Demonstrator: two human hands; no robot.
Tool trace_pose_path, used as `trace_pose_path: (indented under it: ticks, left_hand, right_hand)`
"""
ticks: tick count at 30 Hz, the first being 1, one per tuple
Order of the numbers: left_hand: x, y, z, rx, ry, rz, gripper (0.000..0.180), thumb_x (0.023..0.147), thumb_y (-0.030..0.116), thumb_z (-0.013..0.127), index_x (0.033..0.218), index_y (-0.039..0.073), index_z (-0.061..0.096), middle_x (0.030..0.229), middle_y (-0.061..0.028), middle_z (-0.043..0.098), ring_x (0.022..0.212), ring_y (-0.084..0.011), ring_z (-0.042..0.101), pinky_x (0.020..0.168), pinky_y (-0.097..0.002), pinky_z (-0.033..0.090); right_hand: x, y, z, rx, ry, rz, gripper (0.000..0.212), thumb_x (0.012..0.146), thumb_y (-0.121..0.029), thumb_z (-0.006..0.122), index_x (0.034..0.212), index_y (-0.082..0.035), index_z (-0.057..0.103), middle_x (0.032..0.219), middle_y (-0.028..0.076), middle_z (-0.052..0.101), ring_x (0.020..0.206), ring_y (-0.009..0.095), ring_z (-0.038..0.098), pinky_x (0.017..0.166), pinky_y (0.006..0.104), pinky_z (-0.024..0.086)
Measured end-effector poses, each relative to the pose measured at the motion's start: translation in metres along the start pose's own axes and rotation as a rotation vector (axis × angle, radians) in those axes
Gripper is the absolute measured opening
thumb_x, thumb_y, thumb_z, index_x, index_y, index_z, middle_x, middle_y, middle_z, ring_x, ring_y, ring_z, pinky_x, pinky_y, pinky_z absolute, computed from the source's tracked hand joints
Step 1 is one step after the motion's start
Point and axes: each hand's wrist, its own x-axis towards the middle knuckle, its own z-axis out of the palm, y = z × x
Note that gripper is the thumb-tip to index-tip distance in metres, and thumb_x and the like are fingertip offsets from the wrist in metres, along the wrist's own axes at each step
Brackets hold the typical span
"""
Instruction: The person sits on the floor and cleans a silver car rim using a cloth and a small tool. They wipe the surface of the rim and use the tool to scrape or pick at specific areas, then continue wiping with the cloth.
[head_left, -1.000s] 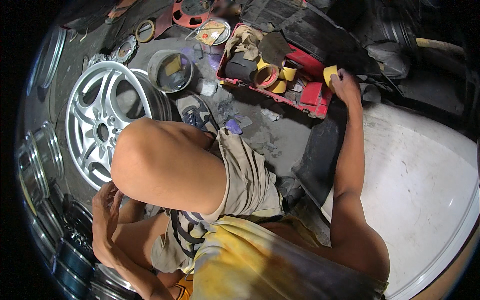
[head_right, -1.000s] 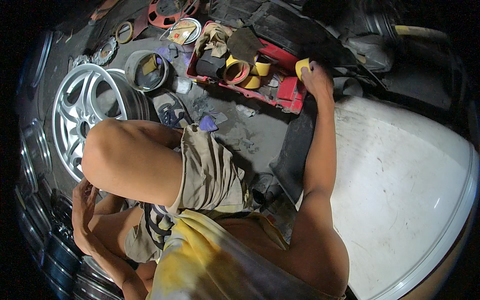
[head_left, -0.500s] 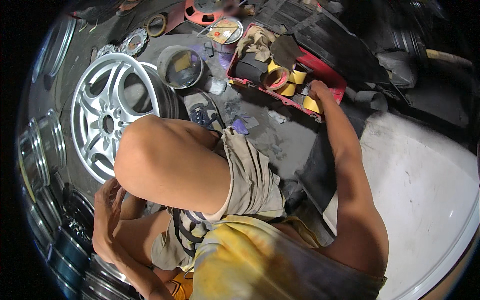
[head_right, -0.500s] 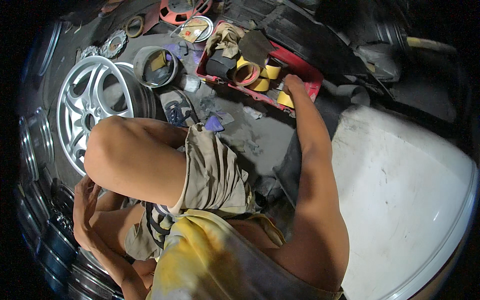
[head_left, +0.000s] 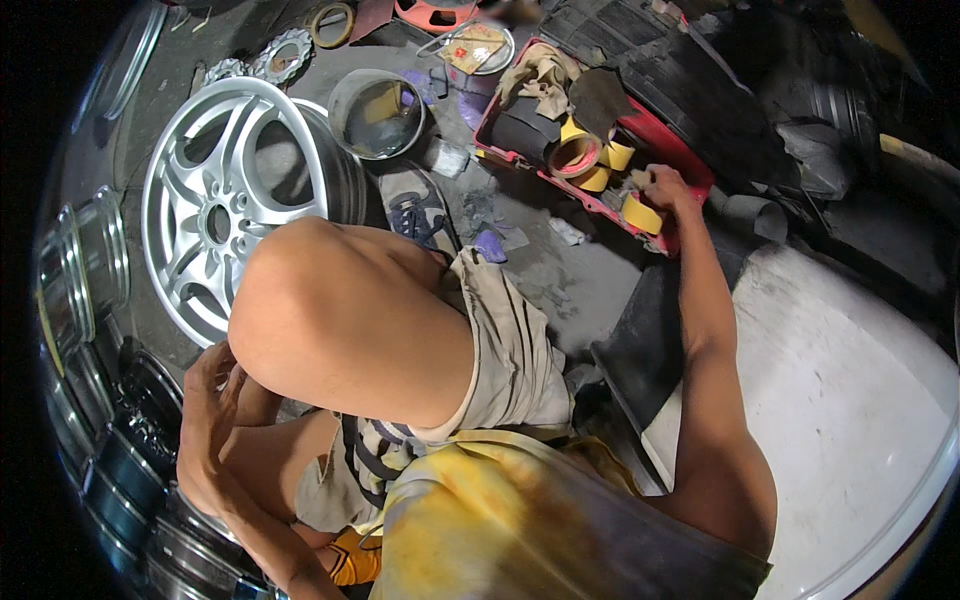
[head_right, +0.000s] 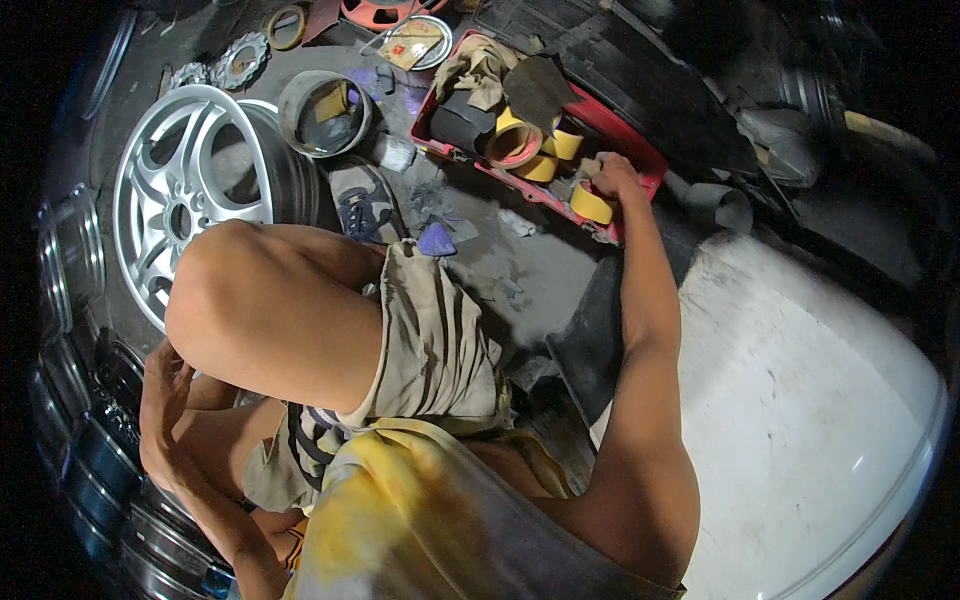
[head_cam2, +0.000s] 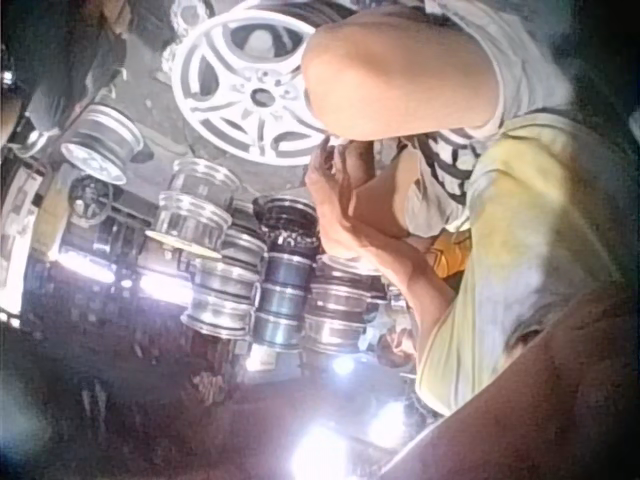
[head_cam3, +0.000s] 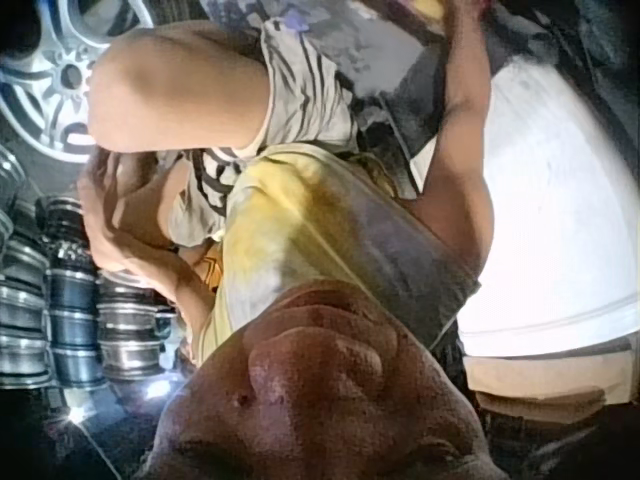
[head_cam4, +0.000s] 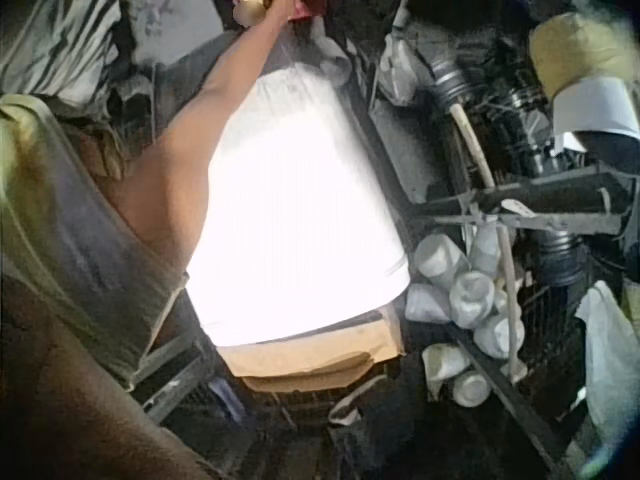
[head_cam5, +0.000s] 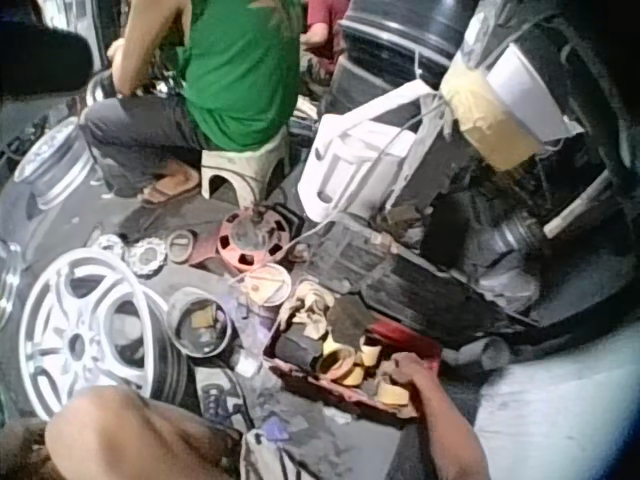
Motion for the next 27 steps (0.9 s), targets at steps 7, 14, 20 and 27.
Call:
trace_pose_path:
  ticks: [7, 14, 20, 27]
  left_hand:
    - [0.002, -0.009, 0.003, -0.014, 0.065, -0.001, 0.03, 0.099, 0.01, 0.064, 0.125, -0.004, 0.065, 0.114, -0.0225, 0.072, 0.103, -0.029, 0.071, 0.094, -0.0387, 0.055]
    - [-0.023, -0.007, 0.006, 0.027, 0.124, 0.023, 0.03, 0.101, 0.012, 0.061, 0.127, -0.002, 0.064, 0.11, -0.0184, 0.073, 0.101, -0.0257, 0.069, 0.091, -0.0372, 0.054]
    - [-0.04, -0.02, 0.01, -0.083, 0.125, -0.041, 0.036, 0.1, 0.016, 0.064, 0.132, 0.0, 0.063, 0.114, -0.0174, 0.07, 0.104, -0.0257, 0.068, 0.094, -0.0378, 0.053]
    - [-0.061, -0.072, 0.024, -0.048, 0.249, 0.078, 0.034, 0.099, 0.016, 0.065, 0.129, 0.001, 0.065, 0.11, -0.0153, 0.072, 0.098, -0.0233, 0.068, 0.089, -0.0363, 0.054]
  right_hand:
    - [-0.077, -0.037, -0.06, 1.236, 0.003, 0.072, 0.017, 0.097, -0.001, 0.063, 0.111, 0.005, 0.059, 0.095, 0.018, 0.072, 0.083, 0.022, 0.076, 0.069, 0.0292, 0.064]
    - [-0.09, -0.052, -0.056, 1.261, 0.039, -0.011, 0.028, 0.1, -0.017, 0.068, 0.113, 0.008, 0.061, 0.104, 0.021, 0.072, 0.084, 0.025, 0.076, 0.072, 0.0343, 0.065]
    - [-0.09, -0.063, -0.061, 1.28, 0.01, -0.046, 0.04, 0.106, -0.031, 0.058, 0.114, 0.008, 0.061, 0.104, 0.019, 0.072, 0.09, 0.028, 0.076, 0.076, 0.0329, 0.064]
    - [-0.106, -0.089, -0.096, 0.705, 0.238, 0.006, 0.027, 0.099, -0.031, 0.069, 0.092, -0.004, 0.068, 0.084, 0.004, 0.071, 0.068, 0.01, 0.065, 0.059, 0.0226, 0.048]
